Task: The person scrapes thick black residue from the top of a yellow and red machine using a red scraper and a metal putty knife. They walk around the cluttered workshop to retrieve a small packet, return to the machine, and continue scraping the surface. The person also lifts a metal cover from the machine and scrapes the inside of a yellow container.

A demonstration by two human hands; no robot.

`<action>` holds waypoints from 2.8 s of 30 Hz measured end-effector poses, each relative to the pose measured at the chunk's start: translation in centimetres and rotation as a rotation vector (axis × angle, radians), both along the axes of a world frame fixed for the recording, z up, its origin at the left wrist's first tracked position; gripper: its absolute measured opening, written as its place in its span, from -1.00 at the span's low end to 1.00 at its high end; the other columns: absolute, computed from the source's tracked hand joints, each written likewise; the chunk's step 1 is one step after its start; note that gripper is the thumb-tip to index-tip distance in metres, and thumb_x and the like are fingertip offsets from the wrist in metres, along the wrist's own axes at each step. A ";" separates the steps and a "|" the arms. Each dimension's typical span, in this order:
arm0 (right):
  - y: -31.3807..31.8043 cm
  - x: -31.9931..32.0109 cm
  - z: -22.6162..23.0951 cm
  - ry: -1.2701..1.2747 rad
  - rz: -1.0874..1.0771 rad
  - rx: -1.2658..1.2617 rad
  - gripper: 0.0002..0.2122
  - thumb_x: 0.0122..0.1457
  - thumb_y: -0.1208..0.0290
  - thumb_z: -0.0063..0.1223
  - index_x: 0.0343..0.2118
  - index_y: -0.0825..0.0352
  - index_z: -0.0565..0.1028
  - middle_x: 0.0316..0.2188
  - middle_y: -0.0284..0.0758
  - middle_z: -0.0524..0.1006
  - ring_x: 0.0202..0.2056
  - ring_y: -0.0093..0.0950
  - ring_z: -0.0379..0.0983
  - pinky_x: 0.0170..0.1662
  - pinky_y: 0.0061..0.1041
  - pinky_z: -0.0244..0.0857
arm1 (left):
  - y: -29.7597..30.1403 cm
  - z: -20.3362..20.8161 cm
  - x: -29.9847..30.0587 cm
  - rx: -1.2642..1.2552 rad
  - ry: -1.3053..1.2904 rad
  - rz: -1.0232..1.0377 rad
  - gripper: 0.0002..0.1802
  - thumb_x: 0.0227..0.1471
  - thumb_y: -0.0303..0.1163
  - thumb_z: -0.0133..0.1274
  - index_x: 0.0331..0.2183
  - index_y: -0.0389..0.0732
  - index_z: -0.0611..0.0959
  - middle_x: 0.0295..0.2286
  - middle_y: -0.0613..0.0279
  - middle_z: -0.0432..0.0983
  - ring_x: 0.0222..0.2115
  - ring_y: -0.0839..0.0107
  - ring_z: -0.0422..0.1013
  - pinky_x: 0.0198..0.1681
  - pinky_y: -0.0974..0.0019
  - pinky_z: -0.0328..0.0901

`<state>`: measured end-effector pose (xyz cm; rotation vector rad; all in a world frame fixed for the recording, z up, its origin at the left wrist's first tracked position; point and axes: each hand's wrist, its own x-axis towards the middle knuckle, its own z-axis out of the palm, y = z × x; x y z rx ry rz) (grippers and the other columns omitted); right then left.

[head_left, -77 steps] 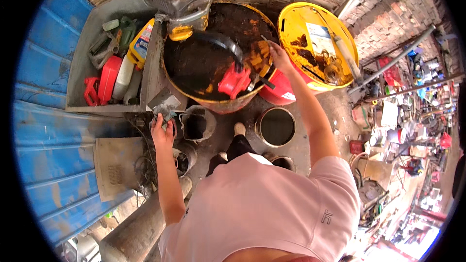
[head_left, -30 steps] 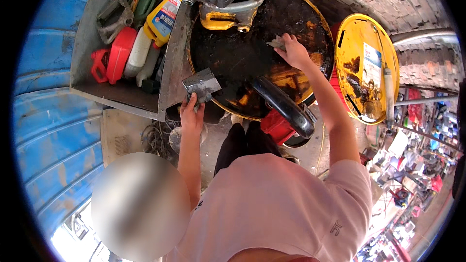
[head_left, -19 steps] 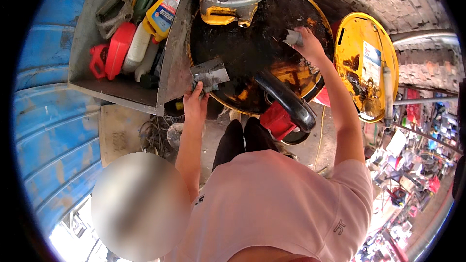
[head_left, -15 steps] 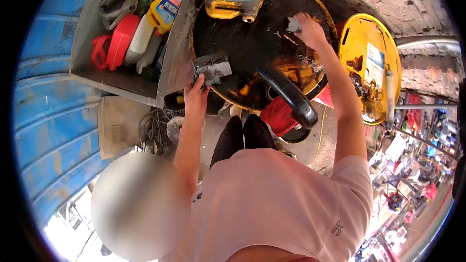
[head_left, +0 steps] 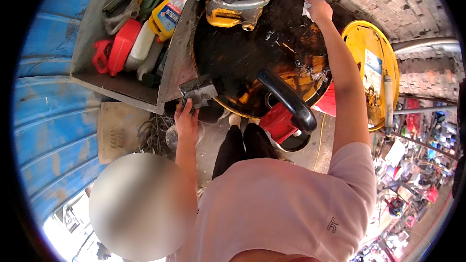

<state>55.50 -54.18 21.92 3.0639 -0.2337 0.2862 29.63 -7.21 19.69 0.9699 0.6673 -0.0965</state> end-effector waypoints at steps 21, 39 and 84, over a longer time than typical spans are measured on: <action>5.6 -10.5 1.2 0.035 0.188 -0.044 -0.90 -0.06 0.48 -0.13 -0.47 0.29 0.44 -0.57 -0.29 0.50 -0.49 -0.38 0.46 -0.49 -0.44 0.34 | -1.7 0.1 0.3 -0.015 -0.034 0.011 -0.73 -0.13 -0.45 0.09 -0.30 -0.14 0.42 -0.39 0.36 0.40 -0.39 0.50 0.30 -0.38 0.40 0.18; 5.4 -5.6 -3.3 -0.143 0.496 -0.096 -0.88 -0.09 0.49 -0.11 -0.44 0.24 0.43 -0.71 -0.33 0.43 -0.58 -0.41 0.43 -0.58 -0.47 0.30 | -1.4 -1.5 0.3 -0.021 0.048 0.016 -0.73 -0.12 -0.47 0.07 -0.28 -0.09 0.45 -0.37 0.41 0.41 -0.36 0.53 0.30 -0.37 0.41 0.18; 13.8 -8.3 -0.9 0.226 0.572 -0.125 -0.91 -0.08 0.50 -0.12 -0.54 0.27 0.46 -0.60 -0.25 0.49 -0.50 -0.33 0.46 -0.48 -0.38 0.34 | -1.2 -1.4 -0.5 -0.073 0.026 0.115 -0.79 -0.08 -0.46 0.03 -0.30 -0.17 0.46 -0.42 0.35 0.41 -0.44 0.50 0.30 -0.46 0.41 0.19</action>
